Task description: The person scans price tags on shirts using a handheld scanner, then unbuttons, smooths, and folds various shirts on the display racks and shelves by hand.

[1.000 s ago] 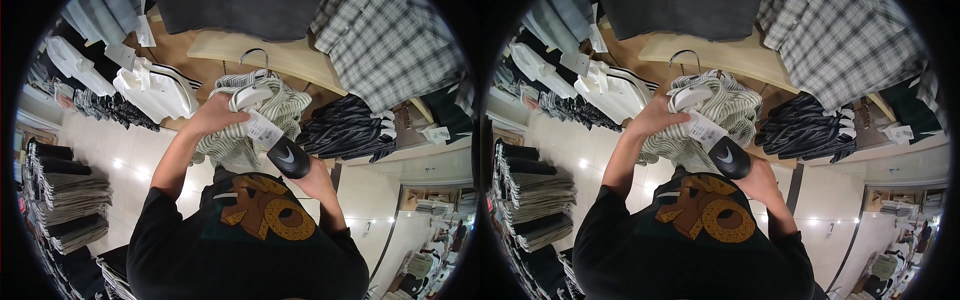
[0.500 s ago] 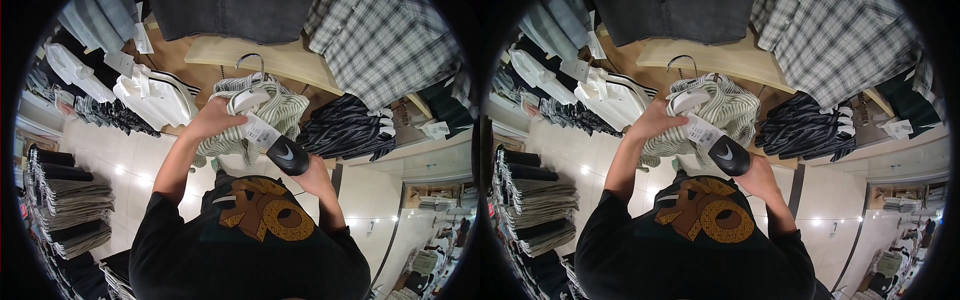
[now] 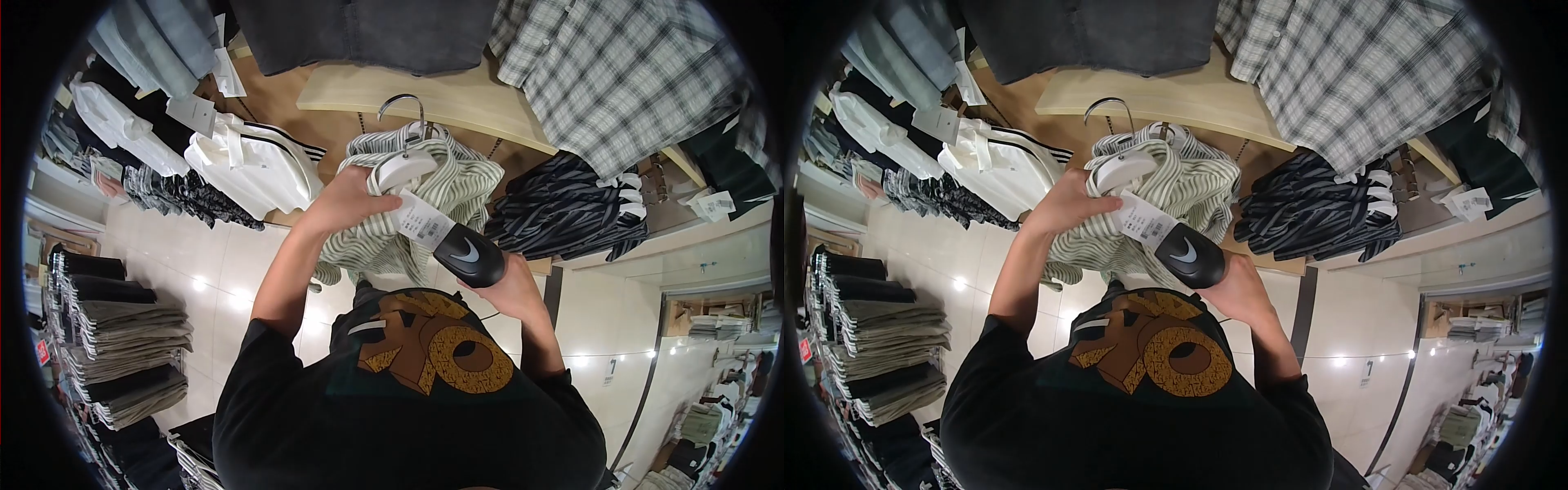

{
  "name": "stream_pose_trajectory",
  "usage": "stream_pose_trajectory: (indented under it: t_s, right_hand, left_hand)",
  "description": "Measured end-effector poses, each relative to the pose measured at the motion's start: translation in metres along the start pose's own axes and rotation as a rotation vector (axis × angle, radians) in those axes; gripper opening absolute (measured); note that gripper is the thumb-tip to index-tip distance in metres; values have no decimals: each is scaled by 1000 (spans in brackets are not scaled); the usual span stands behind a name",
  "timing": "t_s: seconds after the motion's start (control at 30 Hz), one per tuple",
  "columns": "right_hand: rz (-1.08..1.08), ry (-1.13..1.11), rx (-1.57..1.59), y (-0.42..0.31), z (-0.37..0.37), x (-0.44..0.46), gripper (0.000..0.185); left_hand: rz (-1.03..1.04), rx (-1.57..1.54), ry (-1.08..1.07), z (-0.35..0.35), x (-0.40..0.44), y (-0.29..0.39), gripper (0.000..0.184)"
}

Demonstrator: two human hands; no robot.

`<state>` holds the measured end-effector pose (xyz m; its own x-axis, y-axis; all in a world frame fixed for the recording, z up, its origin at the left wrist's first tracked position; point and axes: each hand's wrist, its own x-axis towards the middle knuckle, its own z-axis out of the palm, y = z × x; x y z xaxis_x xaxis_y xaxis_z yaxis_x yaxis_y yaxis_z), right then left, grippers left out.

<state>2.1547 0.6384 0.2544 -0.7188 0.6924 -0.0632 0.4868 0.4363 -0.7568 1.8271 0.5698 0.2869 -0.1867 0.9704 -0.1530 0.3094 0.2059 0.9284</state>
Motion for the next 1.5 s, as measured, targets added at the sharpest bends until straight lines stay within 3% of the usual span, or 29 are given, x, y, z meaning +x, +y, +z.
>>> stream_pose_trajectory:
  t_s: [0.2, 0.27, 0.4, 0.47, 0.53, 0.57, 0.73, 0.83, 0.9, 1.0, 1.2, 1.4, 1.5]
  right_hand:
    - [3, 0, 72, -11, -4, -1, 54]
    - [-118, 174, 164, 2, 1, -1, 52]
    - [-39, 358, 245, 27, -5, -5, 47]
    - [15, 418, 347, 47, -10, -5, 45]
    - [-21, 417, 357, 56, -15, -4, 39]
    - [-71, 311, 312, 71, -16, -1, 40]
    - [-131, -35, 207, 78, -14, 27, 50]
    - [-67, 169, 191, 107, 15, 72, 55]
    - [-18, 219, 175, 118, 27, 103, 53]
    - [16, 355, 168, 146, 49, 147, 45]
    - [78, 415, 91, 213, 98, 178, 42]
    - [145, 407, 88, 212, 110, 191, 43]
    - [196, 427, -8, 218, 110, 205, 42]
  left_hand:
    - [84, -7, 5, 2, 2, -3, 42]
    - [89, 62, 18, 3, 1, -1, 43]
    - [26, 281, -172, 24, -14, -6, 49]
    - [158, 335, -334, 51, -19, -19, 47]
    - [257, 568, -316, 66, -24, -24, 50]
    - [341, 589, -278, 70, -21, -36, 55]
    - [267, 424, -26, 57, 17, -62, 61]
    - [396, 505, 70, 45, 69, -99, 64]
    - [476, 465, 244, 47, 102, -121, 64]
    - [384, 477, 290, 49, 136, -147, 64]
    - [443, 499, 225, 66, 173, -217, 63]
    - [579, 540, 212, 64, 195, -240, 62]
    - [542, 549, 203, 60, 212, -246, 63]
